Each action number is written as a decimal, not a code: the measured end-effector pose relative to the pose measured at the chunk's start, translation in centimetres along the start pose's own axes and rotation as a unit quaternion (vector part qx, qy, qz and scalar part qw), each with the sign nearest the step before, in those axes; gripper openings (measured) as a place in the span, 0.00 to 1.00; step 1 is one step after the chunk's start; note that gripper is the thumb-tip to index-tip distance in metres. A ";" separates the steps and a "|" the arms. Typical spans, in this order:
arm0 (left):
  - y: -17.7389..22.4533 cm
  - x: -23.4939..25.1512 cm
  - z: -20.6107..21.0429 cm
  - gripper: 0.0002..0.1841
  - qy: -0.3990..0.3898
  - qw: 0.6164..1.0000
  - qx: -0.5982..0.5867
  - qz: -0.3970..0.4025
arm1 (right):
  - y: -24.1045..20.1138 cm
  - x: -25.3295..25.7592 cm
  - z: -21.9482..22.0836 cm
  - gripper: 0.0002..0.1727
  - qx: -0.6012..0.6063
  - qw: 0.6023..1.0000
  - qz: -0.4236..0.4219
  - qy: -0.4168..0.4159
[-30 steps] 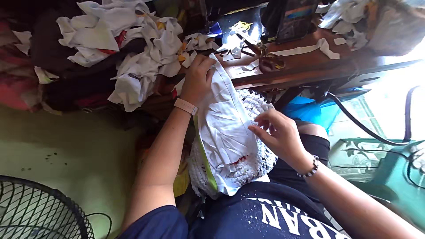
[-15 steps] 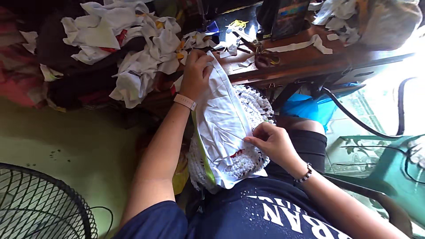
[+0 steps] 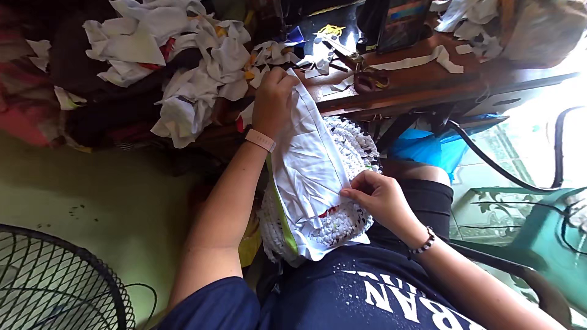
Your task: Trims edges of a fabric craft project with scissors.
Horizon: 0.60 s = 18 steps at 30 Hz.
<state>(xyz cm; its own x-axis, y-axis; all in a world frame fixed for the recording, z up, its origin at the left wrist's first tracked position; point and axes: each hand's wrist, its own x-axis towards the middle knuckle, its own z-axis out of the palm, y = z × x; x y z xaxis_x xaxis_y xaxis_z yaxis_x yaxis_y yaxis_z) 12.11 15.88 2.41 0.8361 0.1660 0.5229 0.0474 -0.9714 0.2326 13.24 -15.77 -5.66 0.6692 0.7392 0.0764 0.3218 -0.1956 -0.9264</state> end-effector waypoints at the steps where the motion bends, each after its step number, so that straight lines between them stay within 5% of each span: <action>1: 0.0 0.0 0.0 0.14 -0.004 1.000 -0.001 -0.002 | 0.0 0.0 0.0 0.14 0.002 1.000 -0.003 0.001; 8: -0.7 -0.1 -0.1 0.14 -0.007 1.000 -0.025 -0.004 | -0.3 -0.4 0.0 0.11 0.064 0.998 -0.014 0.004; 18: -1.4 -0.3 0.2 0.16 0.002 0.999 -0.038 0.003 | -1.3 -0.3 -1.0 0.10 0.168 0.979 0.106 -0.055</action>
<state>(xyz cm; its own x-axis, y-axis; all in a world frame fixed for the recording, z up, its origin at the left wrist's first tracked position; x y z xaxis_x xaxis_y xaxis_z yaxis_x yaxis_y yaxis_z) 11.93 17.16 1.79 0.8340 0.1617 0.5275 0.0010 -0.9565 0.2916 13.32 -16.40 -4.11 0.6156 0.7728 -0.1542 -0.0676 -0.1431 -0.9874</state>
